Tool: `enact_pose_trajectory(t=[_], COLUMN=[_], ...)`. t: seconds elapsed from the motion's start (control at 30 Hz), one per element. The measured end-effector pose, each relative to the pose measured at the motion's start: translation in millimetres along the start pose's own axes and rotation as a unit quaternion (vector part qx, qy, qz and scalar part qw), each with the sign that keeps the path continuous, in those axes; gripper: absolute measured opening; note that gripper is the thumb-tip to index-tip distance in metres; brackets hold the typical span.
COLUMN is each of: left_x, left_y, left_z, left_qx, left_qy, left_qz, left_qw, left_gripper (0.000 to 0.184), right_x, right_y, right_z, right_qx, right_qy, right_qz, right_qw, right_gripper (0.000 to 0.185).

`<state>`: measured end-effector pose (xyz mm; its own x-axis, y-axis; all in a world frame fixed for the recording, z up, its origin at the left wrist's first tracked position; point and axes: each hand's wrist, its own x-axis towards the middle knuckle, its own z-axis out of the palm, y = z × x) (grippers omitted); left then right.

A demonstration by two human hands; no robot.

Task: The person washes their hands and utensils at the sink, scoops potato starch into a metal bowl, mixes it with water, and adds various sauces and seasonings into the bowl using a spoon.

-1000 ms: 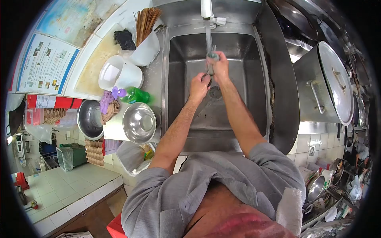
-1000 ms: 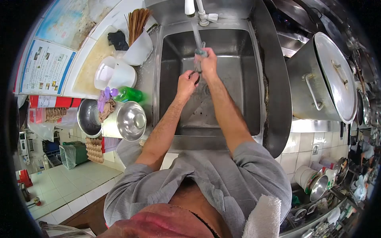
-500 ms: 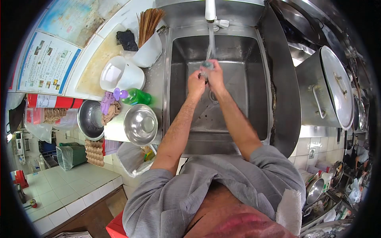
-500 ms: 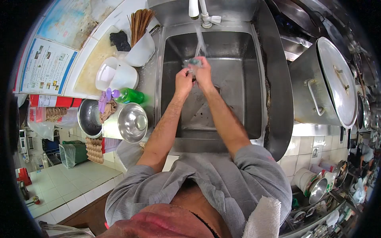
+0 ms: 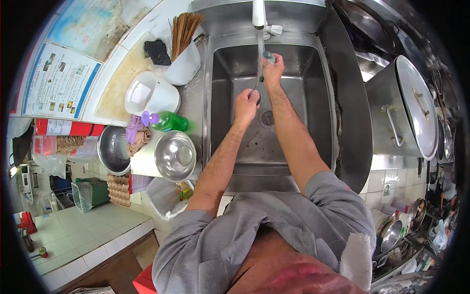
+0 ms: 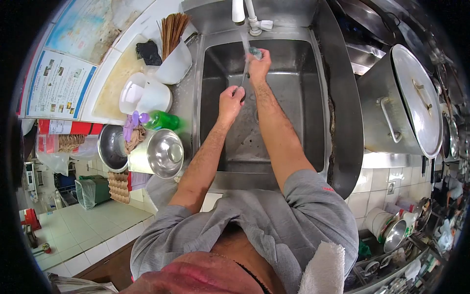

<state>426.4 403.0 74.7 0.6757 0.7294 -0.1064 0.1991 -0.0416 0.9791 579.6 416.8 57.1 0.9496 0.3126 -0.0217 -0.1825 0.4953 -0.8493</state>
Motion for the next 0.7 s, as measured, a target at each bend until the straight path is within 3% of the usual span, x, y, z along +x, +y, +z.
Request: enact_pose_trajectory(t=[0.07, 0.1, 0.13, 0.2, 0.23, 0.27, 0.33, 0.5, 0.57, 0.7], left_x=[-11.4, -18.4, -21.0, -14.9, -10.2, -6.5, 1.6, 39.3, 54.8, 72.1], left_y=[-1.0, -1.2, 0.0, -0.7, -0.4, 3.4, 11.0, 6.3, 14.4, 25.6], left_z=[1.1, 0.4, -0.6, -2.4, -1.7, -0.6, -1.0, 15.7, 25.6, 31.8], left_qx=[-0.009, -0.047, -0.085, -0.103, -0.121, -0.124, -0.088, -0.120, -0.092, -0.061], left_qy=[-0.004, -0.002, 0.000, -0.011, -0.022, -0.023, -0.074, -0.100, -0.054, -0.062], left_qz=[-0.013, -0.049, -0.083, -0.079, -0.073, -0.073, -0.075, -0.095, -0.009, -0.017], left_qw=[1.000, 0.998, 0.993, 0.992, 0.990, 0.989, 0.991, 0.983, 0.994, 0.996], left_gripper=[0.018, 0.018, 0.019, 0.018, 0.018, 0.018, 0.019, 0.022, 0.020, 0.019], right_x=[24.5, 24.8, 22.4, 17.9, 16.4, 16.0, 10.4, 15.3, 13.4, 10.9], right_y=[11.5, -2.6, -15.3, -31.3, -27.7, -30.7, -34.2, -55.4, -51.9, -56.1], right_z=[-11.8, -12.5, -12.8, -18.3, -17.5, -20.2, -26.7, -26.5, -21.3, -18.8], right_qx=[-0.107, -0.045, -0.045, 0.070, 0.087, 0.084, 0.056, 0.005, -0.077, -0.094], right_qy=[0.031, -0.001, -0.002, -0.075, -0.072, -0.072, -0.199, -0.163, -0.175, -0.159], right_qz=[-0.070, 0.005, 0.005, 0.193, 0.237, 0.234, 0.245, 0.184, 0.102, 0.091], right_qw=[0.991, 0.999, 0.999, 0.976, 0.965, 0.966, 0.947, 0.969, 0.976, 0.978], right_gripper=[0.028, 0.027, 0.027, 0.025, 0.021, 0.021, 0.018, 0.017, 0.019, 0.017])
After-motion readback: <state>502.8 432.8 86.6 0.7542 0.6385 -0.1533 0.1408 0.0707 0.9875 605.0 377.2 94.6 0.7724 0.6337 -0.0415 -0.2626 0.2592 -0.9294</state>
